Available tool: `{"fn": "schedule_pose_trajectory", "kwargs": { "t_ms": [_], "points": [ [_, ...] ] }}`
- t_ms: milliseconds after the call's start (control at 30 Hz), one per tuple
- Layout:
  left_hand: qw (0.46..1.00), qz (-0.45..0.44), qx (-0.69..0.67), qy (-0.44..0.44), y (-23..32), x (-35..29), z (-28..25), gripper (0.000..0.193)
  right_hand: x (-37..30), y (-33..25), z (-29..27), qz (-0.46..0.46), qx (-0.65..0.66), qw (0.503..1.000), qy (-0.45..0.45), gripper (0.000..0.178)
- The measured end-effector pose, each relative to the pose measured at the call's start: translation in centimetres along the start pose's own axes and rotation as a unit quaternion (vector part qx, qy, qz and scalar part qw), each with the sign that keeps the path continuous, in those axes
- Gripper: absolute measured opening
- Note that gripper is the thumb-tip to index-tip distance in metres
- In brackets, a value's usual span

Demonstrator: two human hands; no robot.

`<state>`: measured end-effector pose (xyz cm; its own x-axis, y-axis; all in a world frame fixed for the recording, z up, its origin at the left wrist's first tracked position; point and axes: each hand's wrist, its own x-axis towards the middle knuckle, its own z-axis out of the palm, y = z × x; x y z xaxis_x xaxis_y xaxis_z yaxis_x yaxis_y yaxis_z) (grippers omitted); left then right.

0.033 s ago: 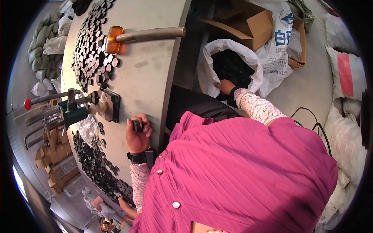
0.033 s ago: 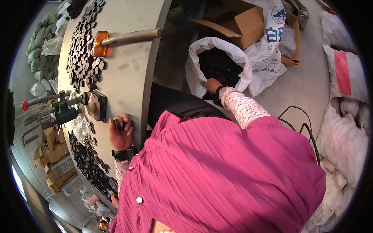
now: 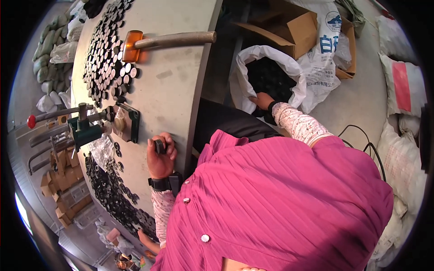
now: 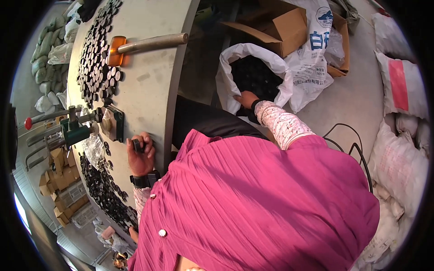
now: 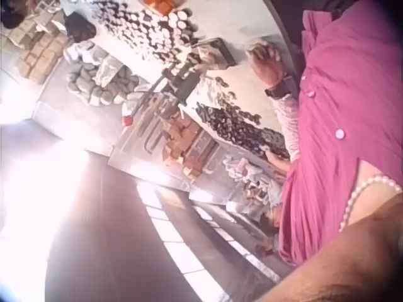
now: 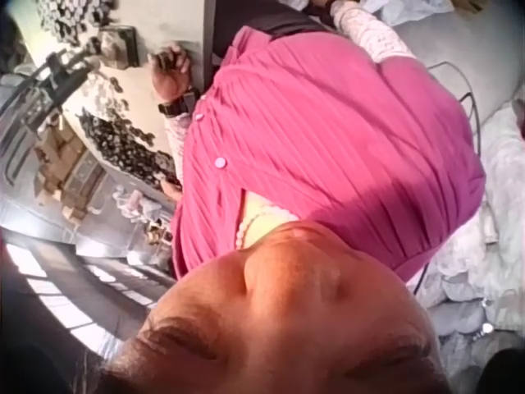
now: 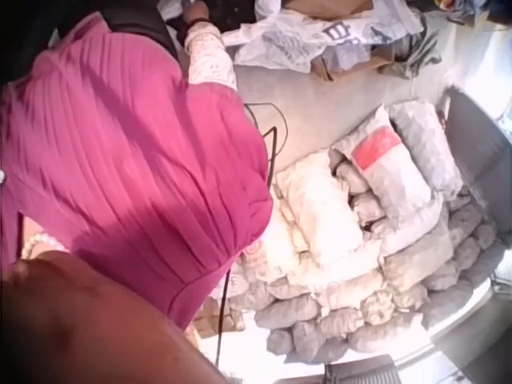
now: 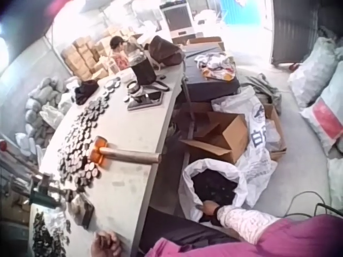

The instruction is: Assembling small black plastic circular parts using a manual press machine in a manufacturing facility.

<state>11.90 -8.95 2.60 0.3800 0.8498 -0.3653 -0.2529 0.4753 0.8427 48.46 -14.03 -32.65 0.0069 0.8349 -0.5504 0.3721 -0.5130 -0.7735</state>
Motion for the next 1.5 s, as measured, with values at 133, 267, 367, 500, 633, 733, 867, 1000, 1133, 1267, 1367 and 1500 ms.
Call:
{"fn": "schedule_pose_trajectory", "kwargs": {
  "t_ms": [133, 267, 367, 500, 633, 733, 867, 1000, 1133, 1267, 1367, 1500],
  "points": [
    [1.000, 0.012, -0.007, -0.004, -0.5, -0.4, -0.6, 0.044, 0.3, -0.5, -0.2, 0.010, -0.033, 0.999, -0.017, 0.057],
    [0.996, 0.007, -0.087, -0.004, -0.9, -0.7, -1.0, 0.038, 0.1, -1.2, -1.1, 0.030, -0.202, 0.979, 0.004, 0.070],
    [0.997, 0.045, -0.055, 0.036, -1.6, -0.8, -0.6, 0.029, -3.1, -5.4, -3.6, -0.058, -0.209, 0.962, 0.163, 0.050],
    [0.979, 0.175, 0.077, 0.073, 1.7, -2.9, 1.7, 0.028, -6.2, -13.5, -7.3, -0.227, -0.012, 0.918, 0.325, 0.021],
    [0.916, 0.310, 0.242, 0.084, 3.9, -3.9, 2.3, 0.031, -11.2, -23.5, -7.9, -0.352, 0.139, 0.896, 0.233, 0.007],
    [0.917, 0.298, 0.248, 0.094, 4.4, -4.9, 2.2, 0.030, -14.6, -31.0, -5.6, -0.434, 0.143, 0.886, 0.083, 0.006],
    [0.907, 0.282, 0.289, 0.119, 4.6, -5.7, 0.8, 0.029, -15.2, -38.4, -0.6, -0.515, 0.081, 0.843, -0.133, 0.039],
    [0.894, 0.269, 0.320, 0.161, 4.6, -6.3, -0.6, 0.027, -13.9, -42.4, 3.4, -0.582, 0.019, 0.789, -0.195, 0.042],
    [0.886, 0.269, 0.310, 0.216, 4.0, -5.9, -3.4, 0.021, -11.9, -44.2, 5.0, -0.538, -0.013, 0.817, -0.204, 0.033],
    [0.963, 0.091, -0.012, 0.253, 5.0, -5.3, -6.9, 0.021, -8.6, -46.9, 5.7, -0.505, -0.033, 0.853, -0.126, 0.030],
    [0.946, 0.139, 0.068, 0.286, 6.4, -2.9, -8.5, 0.023, -6.4, -49.6, 7.0, -0.542, -0.091, 0.829, -0.106, 0.029],
    [0.882, 0.249, 0.223, 0.332, 7.5, 1.3, -9.9, 0.036, -3.2, -50.8, 9.0, -0.586, -0.146, 0.794, -0.070, 0.025]
  ]
}}
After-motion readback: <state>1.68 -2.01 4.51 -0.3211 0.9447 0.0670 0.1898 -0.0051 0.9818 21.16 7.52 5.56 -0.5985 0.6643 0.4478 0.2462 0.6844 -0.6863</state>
